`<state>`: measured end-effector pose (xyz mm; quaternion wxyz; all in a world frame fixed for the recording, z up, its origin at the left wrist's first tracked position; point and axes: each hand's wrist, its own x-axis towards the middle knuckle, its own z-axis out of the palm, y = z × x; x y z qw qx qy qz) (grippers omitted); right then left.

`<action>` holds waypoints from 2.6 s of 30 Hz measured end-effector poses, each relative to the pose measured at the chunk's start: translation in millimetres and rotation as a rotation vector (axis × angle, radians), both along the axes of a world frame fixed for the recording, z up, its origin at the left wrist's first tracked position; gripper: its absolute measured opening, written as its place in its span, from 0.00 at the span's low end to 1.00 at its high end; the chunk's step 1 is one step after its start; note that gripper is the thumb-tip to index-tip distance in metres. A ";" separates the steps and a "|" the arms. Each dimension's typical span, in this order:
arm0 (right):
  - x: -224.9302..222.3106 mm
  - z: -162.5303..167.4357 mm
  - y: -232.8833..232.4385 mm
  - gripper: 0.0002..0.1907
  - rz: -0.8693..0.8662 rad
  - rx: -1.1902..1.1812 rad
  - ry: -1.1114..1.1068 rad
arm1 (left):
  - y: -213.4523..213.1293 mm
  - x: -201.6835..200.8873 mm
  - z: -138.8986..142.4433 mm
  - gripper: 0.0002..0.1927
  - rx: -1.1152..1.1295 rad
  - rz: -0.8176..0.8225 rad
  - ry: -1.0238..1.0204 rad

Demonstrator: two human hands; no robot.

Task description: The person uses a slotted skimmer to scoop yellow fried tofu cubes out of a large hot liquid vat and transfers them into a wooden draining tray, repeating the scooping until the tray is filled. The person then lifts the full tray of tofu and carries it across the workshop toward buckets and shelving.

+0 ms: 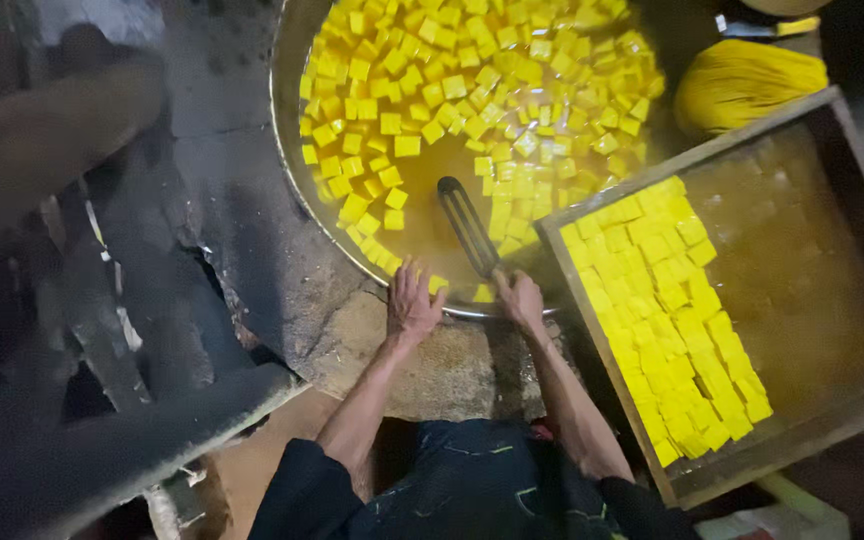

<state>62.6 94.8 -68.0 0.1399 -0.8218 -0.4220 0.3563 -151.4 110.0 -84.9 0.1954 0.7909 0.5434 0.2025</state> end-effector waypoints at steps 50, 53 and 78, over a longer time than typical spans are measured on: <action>-44.2 -46.3 222.6 0.26 0.050 0.028 -0.028 | 3.7 -1.9 -39.7 0.25 -0.204 -0.053 -0.063; -45.8 -43.7 215.8 0.25 0.042 0.064 0.033 | 2.0 -1.3 -39.1 0.23 -0.219 -0.050 -0.051; -46.6 -30.3 107.4 0.23 0.263 -0.117 0.024 | 2.7 -0.1 -34.4 0.20 -0.151 -0.031 -0.065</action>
